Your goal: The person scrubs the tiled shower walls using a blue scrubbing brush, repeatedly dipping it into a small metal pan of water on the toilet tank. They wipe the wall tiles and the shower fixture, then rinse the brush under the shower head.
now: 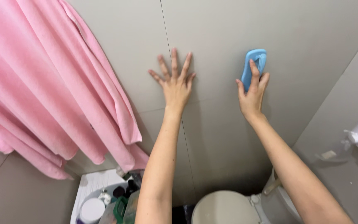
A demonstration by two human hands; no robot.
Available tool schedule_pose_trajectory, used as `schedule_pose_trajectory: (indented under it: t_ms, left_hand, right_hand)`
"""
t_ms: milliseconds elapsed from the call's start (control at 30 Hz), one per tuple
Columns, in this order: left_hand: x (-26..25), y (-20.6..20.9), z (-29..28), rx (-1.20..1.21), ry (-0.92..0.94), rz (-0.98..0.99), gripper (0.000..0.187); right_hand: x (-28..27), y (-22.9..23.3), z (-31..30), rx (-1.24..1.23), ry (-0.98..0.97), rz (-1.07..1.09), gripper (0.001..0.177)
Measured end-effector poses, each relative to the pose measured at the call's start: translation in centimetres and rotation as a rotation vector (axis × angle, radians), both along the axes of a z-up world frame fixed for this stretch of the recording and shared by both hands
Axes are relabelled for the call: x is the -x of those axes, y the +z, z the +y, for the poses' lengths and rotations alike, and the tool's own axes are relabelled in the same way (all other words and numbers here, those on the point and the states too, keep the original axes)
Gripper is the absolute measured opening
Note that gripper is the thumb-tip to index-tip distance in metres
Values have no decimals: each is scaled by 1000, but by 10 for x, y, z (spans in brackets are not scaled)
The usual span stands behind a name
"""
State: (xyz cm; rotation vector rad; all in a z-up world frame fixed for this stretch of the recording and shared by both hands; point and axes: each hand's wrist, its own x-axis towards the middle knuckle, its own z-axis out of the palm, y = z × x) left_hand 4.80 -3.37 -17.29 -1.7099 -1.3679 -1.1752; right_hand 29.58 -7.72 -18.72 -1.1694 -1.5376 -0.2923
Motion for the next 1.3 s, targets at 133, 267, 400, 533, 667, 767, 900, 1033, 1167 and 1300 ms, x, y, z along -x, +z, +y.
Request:
schedule_pose_trajectory:
  t_ms: [133,267,400,533,667,767,900,1033,1167,1300]
  left_hand:
    - [9,-11,14,-16,49,23,64]
    - [7,-23,25,-41,66,0,57]
    - [5,-25,33,-95,95,-13,56]
    - [3,-27,38,-140,126,-8,57]
    - [4,-29,42,-165,134,-5,58]
    - [4,-32,44,-176,137,4,58]
    - [5,-32,46,-181,168,9,56]
    - [3,-34,46,-179,176,13,56]
    - [4,-33,46,-163,177,16,56]
    - [3,-36,45,-165,158,7,55]
  right_hand:
    - [-3,2,29,-30,-51,-4,78]
    - [1,3,41,-95,-79,-37,78]
    - [11,18,44,-231,-202,-146,78]
    - [37,21,53,-264,-178,-248,75]
    - [64,-17,60,-271,-148,-442,68]
    - [60,-70,45,-218,-166,-538,65]
    - [23,-101,34,-153,-187,-461,67]
    - [-8,-72,42,-145,-221,-321,71]
    - [9,-31,57,-174,-214,-286,72]
    - [47,-46,53,-193,-166,-387,73]
